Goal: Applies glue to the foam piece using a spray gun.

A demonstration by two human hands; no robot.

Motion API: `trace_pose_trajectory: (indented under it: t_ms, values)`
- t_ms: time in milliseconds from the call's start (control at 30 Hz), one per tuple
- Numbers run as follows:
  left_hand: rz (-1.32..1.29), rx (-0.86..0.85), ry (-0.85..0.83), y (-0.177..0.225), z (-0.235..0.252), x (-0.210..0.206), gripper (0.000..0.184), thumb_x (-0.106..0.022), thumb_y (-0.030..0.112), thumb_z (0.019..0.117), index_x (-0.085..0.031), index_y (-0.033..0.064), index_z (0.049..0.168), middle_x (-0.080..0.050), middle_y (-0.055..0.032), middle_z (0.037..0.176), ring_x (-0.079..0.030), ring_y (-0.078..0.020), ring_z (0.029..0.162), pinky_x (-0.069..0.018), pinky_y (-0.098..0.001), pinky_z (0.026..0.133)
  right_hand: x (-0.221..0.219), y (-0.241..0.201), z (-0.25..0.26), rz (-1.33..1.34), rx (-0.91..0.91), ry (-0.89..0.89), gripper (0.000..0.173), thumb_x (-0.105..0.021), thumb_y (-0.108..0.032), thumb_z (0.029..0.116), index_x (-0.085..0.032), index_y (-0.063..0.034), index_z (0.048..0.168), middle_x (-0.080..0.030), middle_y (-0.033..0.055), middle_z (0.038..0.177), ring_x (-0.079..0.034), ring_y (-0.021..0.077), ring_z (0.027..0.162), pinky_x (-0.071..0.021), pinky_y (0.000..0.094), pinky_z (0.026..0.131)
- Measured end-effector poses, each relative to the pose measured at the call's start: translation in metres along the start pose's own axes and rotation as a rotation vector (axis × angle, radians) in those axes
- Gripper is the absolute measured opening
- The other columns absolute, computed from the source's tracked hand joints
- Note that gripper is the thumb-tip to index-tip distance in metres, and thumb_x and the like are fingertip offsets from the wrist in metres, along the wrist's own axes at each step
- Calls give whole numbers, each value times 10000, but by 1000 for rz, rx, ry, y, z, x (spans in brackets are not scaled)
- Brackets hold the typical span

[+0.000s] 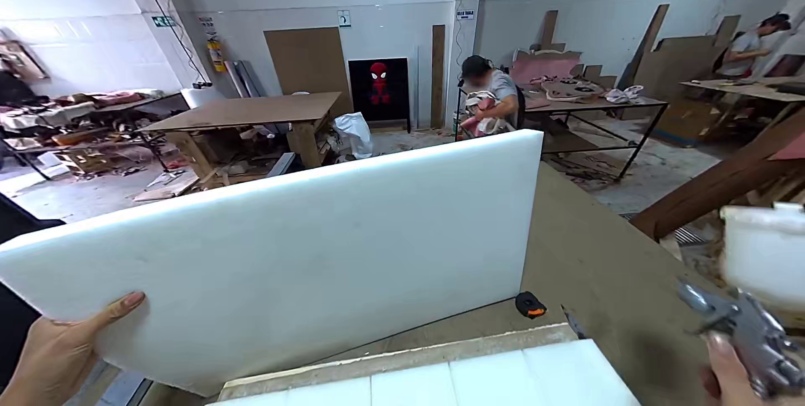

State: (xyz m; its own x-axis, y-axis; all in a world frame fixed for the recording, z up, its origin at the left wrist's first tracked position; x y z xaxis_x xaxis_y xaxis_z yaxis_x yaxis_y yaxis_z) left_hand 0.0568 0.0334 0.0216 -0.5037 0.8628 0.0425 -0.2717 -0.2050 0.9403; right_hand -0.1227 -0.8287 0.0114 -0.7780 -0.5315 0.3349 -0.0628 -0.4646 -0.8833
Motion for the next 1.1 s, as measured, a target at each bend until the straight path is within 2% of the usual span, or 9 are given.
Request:
trace_pose_trajectory:
  t_ms: [67, 133, 200, 300, 400, 500, 700, 867, 1100]
  values:
    - [1, 8, 4, -4, -2, 2, 761, -847, 142, 775, -446, 51, 1415, -694, -48, 1192, -726, -133, 1001, -627, -347, 859, -33, -39, -7, 223, -160, -143, 365, -491, -431, 1079, -556, -136, 1283, -525, -52, 637, -463, 71, 415, -435, 259, 354]
    - [1, 8, -8, -12, 0, 8, 765, -852, 177, 756, -467, 55, 1406, -699, -62, 1179, -723, -146, 998, -630, -363, 854, -68, -81, -15, 377, -151, -304, 427, -453, -468, 1078, -616, -164, 1329, -471, -28, 594, -388, 101, 353, -390, 275, 292]
    - [22, 26, -23, -6, -6, 6, 669, -810, 155, 811, -474, 51, 1380, -698, -37, 1150, -721, -106, 966, -626, -318, 841, -101, -121, -23, 413, -1, -353, 407, -540, -462, 1037, -650, -146, 1269, -586, 32, 683, -518, 171, 386, -514, 347, 330]
    - [55, 63, -40, 7, -18, 0, 560, -732, 112, 870, -460, 24, 1351, -681, -9, 1122, -703, -49, 941, -609, -267, 843, -144, -167, -42, 384, 160, -429, 430, -645, -406, 1002, -592, -159, 1350, -728, 101, 1073, -758, 304, 800, -681, 474, 605]
    - [50, 96, -46, 4, -17, 2, 541, -747, 130, 857, -504, 54, 1334, -701, -1, 1106, -711, -56, 930, -618, -279, 821, -181, -193, -58, 477, 199, -544, 275, -618, -304, 1035, -657, -118, 1233, -741, 162, 943, -718, 344, 603, -644, 456, 478]
    - [22, 117, -59, -2, -13, 6, 511, -759, 117, 856, -536, 74, 1313, -719, -6, 1087, -721, -73, 921, -628, -293, 803, -198, -205, -62, 517, 217, -499, 211, -599, -299, 1044, -711, -146, 1139, -754, 99, 896, -534, 207, 372, -501, 331, 330]
    - [-22, 45, -85, -13, -9, 14, 723, -839, 191, 767, -479, 90, 1385, -700, -28, 1158, -718, -135, 995, -624, -339, 861, -200, -195, -34, 337, 147, -343, 373, -609, -559, 992, -709, -200, 1018, -669, 46, 718, -447, 176, 344, -435, 340, 308]
    - [-10, 34, -61, 2, -20, 4, 514, -696, 39, 847, -466, 66, 1305, -692, 34, 1078, -710, -43, 930, -608, -229, 829, -200, -184, -28, 393, 90, -402, 342, -623, -493, 1008, -689, -159, 1045, -675, 82, 765, -460, 199, 355, -456, 359, 313]
    - [-45, 31, -65, -12, -19, 14, 698, -816, 169, 789, -463, 108, 1389, -700, -6, 1150, -718, -118, 990, -624, -327, 856, -196, -200, -14, 479, 137, -417, 295, -670, -473, 988, -716, -187, 1046, -727, 62, 824, -464, 170, 340, -435, 315, 290]
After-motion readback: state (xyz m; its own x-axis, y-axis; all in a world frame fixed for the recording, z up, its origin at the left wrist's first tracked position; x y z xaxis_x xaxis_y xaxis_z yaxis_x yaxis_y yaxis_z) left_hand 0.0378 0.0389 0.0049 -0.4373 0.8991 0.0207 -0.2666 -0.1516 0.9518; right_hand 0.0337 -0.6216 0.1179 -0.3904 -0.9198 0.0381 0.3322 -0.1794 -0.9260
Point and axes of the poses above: each hand's wrist, its own z-axis towards the middle knuckle, its own x-axis out of the back of the hand, y = z × x, the point moved 7 cm from there along z, towards the middle knuckle
